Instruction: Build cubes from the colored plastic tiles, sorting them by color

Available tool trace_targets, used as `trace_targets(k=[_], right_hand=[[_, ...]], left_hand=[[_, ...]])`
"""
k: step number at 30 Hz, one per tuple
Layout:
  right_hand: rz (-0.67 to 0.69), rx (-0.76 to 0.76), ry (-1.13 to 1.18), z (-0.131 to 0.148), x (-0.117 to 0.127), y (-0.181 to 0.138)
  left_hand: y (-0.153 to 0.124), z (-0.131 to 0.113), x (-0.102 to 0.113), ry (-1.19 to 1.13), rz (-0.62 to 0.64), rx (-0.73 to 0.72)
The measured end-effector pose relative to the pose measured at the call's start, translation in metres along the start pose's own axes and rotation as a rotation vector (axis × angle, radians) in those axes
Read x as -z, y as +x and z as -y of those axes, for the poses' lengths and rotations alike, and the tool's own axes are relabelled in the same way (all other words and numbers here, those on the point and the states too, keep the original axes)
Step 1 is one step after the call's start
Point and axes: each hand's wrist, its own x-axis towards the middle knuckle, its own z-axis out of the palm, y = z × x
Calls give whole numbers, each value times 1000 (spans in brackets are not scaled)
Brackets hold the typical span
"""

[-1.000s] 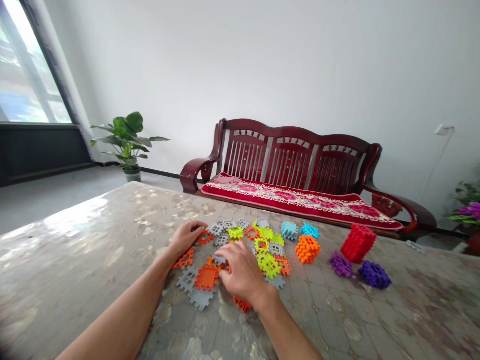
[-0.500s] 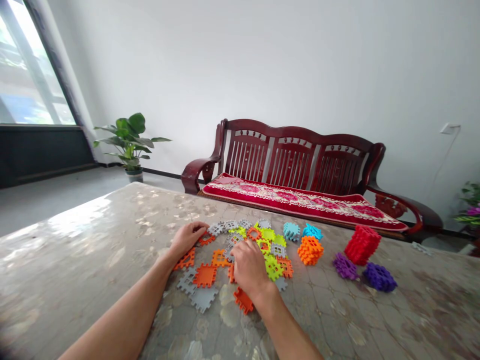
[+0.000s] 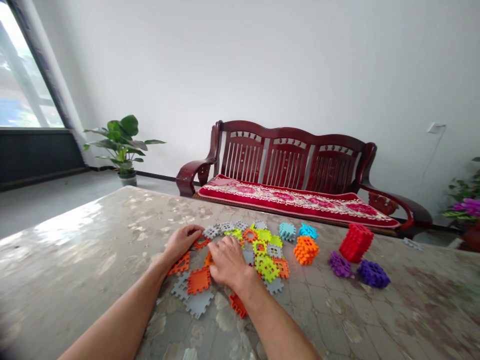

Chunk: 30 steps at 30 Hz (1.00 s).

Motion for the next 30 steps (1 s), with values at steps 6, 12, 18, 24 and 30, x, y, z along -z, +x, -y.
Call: trace_targets(k=[6,12,18,24,30], right_hand=[[-249,-139,367,-5,14,-11],[-342,-422,443,-58,15,-47],[-239,-512,266,-83,3,-71],[-154,-502,112,-79,10,-75],[-168,-504,90,-81,1,-72]], left_hand=[[1,0,1,29,9,23],[2,-1,0,36,14,33],[0,-5,2,55,12,47],[0,-4,3,66,15,40],[1,-5,3,49,19,48]])
